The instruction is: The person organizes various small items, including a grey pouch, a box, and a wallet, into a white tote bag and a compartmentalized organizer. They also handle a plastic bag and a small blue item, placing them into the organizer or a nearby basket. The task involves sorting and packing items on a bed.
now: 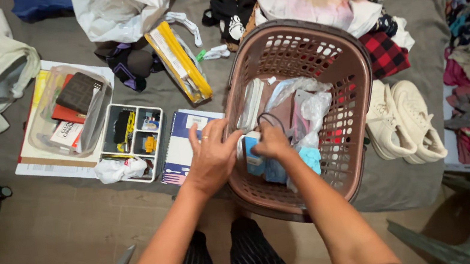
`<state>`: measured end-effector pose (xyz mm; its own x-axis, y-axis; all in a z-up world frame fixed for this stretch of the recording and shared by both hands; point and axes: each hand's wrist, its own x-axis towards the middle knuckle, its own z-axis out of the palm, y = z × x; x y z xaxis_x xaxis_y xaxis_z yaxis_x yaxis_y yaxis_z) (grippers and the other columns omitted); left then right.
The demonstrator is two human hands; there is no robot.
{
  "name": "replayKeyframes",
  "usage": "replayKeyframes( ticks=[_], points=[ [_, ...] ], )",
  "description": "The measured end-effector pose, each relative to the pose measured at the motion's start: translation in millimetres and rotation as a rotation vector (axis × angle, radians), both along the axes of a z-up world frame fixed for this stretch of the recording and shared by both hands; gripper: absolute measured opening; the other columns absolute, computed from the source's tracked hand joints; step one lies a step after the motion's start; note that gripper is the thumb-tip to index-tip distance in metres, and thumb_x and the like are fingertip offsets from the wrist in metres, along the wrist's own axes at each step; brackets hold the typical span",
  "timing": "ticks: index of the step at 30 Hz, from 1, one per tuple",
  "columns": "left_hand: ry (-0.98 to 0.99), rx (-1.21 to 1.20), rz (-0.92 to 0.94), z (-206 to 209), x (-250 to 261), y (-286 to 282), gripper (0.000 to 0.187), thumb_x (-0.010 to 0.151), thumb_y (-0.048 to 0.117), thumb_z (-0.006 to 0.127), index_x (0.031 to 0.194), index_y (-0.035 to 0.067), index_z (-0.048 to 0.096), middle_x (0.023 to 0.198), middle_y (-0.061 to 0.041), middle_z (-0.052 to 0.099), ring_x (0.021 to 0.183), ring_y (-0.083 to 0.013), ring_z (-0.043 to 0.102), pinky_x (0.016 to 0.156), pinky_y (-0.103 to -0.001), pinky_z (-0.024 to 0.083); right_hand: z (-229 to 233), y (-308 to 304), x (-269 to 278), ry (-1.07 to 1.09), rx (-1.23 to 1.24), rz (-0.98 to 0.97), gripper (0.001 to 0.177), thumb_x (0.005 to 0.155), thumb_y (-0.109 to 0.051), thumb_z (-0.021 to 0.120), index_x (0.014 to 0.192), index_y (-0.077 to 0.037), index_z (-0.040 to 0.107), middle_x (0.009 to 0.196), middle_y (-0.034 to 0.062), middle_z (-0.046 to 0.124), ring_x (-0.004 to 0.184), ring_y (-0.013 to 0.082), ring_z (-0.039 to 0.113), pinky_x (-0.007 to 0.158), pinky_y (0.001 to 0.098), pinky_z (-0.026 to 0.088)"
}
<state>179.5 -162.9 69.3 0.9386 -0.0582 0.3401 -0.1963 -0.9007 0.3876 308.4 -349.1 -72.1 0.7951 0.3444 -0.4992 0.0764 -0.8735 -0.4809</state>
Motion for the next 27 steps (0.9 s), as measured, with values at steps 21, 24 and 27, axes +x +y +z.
replayKeyframes(
  ticks=[21,24,27],
  points=[
    [-0.027,-0.651,0.224,-5.3,-14.6,80.2,0.076,0.082,0.004,0.072,0.151,0.004,0.041,0.134,-0.023,0.057,0.123,-0.0429,0.057,0.104,-0.045,0.048,231.5,129.1,-39.3,-0.431,0.667,0.378,0.066,0.071,0.000,0.082,0.133,-0.005,0.060,0.118,0.0164,0.063,0.102,0.0298,0.066,0.079,0.0370,0.059],
    [0.008,-0.584,0.308,-16.3,-30.5,115.5,0.077,0.079,0.004,0.073,0.150,0.006,0.042,0.130,-0.021,0.058,0.120,-0.0427,0.056,0.103,-0.046,0.047,203.0,171.8,-48.2,-0.515,0.681,0.460,0.068,0.067,-0.004,0.087,0.130,-0.005,0.061,0.115,0.0178,0.062,0.104,0.0350,0.064,0.086,0.0414,0.056],
    [0.061,-0.436,0.372,-33.0,-42.7,143.5,0.083,0.079,0.001,0.071,0.155,0.008,0.039,0.131,-0.020,0.057,0.119,-0.0434,0.055,0.104,-0.048,0.044,162.9,210.6,-58.1,-0.407,0.733,0.414,0.064,0.070,-0.007,0.087,0.129,-0.007,0.062,0.120,0.0177,0.061,0.107,0.0322,0.064,0.083,0.0372,0.060]
  ],
)
